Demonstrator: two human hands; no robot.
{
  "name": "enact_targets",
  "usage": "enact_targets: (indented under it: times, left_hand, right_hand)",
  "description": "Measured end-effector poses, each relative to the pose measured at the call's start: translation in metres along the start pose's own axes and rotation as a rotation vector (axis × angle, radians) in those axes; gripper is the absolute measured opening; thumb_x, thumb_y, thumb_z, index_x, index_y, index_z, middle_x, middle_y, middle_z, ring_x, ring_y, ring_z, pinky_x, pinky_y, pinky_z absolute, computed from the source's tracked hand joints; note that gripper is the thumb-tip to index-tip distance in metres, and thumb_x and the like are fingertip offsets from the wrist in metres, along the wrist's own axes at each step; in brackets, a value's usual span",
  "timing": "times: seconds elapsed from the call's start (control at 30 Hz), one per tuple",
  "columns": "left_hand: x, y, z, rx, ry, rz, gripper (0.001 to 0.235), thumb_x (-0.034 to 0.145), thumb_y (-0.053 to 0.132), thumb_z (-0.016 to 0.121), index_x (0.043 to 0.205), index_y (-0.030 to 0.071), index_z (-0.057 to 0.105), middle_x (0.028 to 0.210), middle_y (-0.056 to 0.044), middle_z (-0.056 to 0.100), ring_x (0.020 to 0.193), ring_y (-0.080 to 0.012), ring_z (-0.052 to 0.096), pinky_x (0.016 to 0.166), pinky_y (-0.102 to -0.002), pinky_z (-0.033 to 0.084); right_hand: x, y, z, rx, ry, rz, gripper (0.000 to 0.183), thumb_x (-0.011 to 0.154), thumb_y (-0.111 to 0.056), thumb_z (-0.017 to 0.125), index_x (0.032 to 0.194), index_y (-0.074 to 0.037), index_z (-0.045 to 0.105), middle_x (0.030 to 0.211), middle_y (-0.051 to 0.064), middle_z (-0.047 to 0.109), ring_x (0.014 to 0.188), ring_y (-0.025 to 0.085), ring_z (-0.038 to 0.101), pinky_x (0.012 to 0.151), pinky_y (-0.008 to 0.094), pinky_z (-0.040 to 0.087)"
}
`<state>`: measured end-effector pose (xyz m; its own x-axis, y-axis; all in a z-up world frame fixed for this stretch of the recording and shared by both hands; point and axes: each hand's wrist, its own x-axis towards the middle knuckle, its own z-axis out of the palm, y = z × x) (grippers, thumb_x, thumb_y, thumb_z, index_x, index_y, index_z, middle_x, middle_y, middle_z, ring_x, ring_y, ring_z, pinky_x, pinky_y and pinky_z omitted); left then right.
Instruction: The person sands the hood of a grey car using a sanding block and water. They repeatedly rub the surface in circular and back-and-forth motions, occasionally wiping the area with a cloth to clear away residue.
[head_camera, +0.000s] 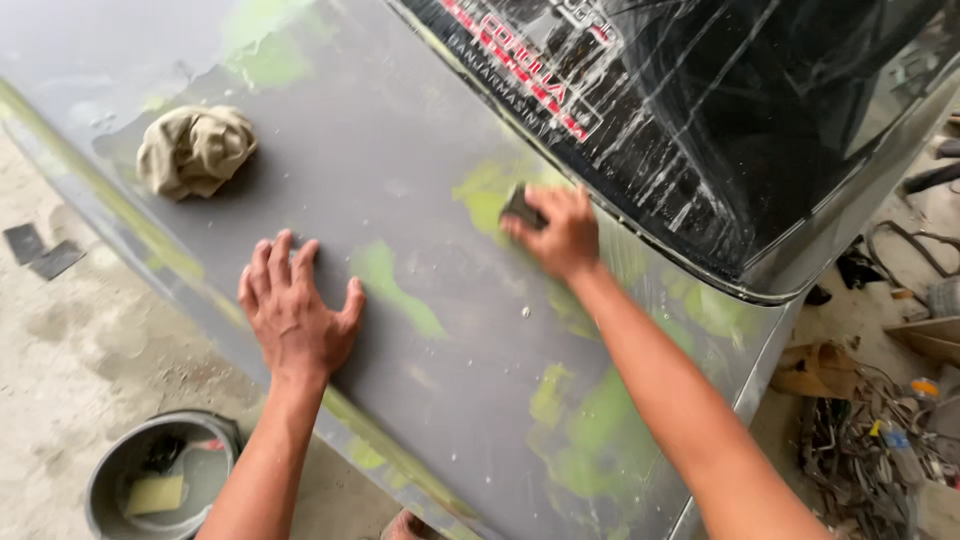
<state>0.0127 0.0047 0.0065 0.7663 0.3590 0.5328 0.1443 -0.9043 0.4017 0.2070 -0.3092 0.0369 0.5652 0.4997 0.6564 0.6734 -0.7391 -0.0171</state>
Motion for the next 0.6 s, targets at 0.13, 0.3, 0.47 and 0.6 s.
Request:
enact_targets:
  times: [0.13,0.3,0.47,0.6]
  left_hand:
    - [-0.005,-0.001,0.003,-0.012,-0.021,-0.045,0.062,0.071,0.042,0.073,0.122,0.009,0.065,0.139,-0.014,0.056,0.134,-0.0336,0.044,0.113,-0.048,0.025]
    - [-0.012,0.005,-0.004,-0.049,-0.005,-0.009,0.061,0.072,0.04,0.074,0.123,0.008,0.064,0.138,-0.016,0.055,0.134,-0.0343,0.043,0.112,-0.048,0.025]
    - [-0.005,-0.003,0.004,0.007,-0.009,-0.032,0.06,0.071,0.044,0.072,0.121,0.011,0.065,0.139,-0.013,0.057,0.134,-0.0329,0.046,0.114,-0.048,0.026]
    - [-0.004,-0.005,0.005,-0.007,-0.014,-0.027,0.061,0.07,0.042,0.073,0.122,0.01,0.065,0.138,-0.014,0.057,0.134,-0.0331,0.045,0.113,-0.048,0.026]
  right_hand:
    - [0.002,0.009,0.011,0.034,-0.078,-0.011,0.047,0.08,-0.061,0.075,0.094,-0.016,0.074,0.091,0.004,0.07,0.083,0.024,0.066,0.081,0.039,0.046]
    - [0.034,0.015,0.023,0.007,0.037,-0.03,0.052,0.084,-0.063,0.075,0.091,-0.012,0.077,0.089,0.006,0.071,0.085,0.027,0.069,0.082,0.041,0.047]
    - [-0.02,-0.024,-0.006,0.085,-0.098,0.039,0.05,0.078,-0.062,0.074,0.095,-0.015,0.075,0.094,0.004,0.073,0.088,0.025,0.068,0.086,0.04,0.048]
    - [0.041,0.011,0.035,0.021,-0.042,-0.061,0.046,0.08,-0.058,0.076,0.093,-0.014,0.075,0.087,0.009,0.069,0.08,0.03,0.064,0.078,0.044,0.048]
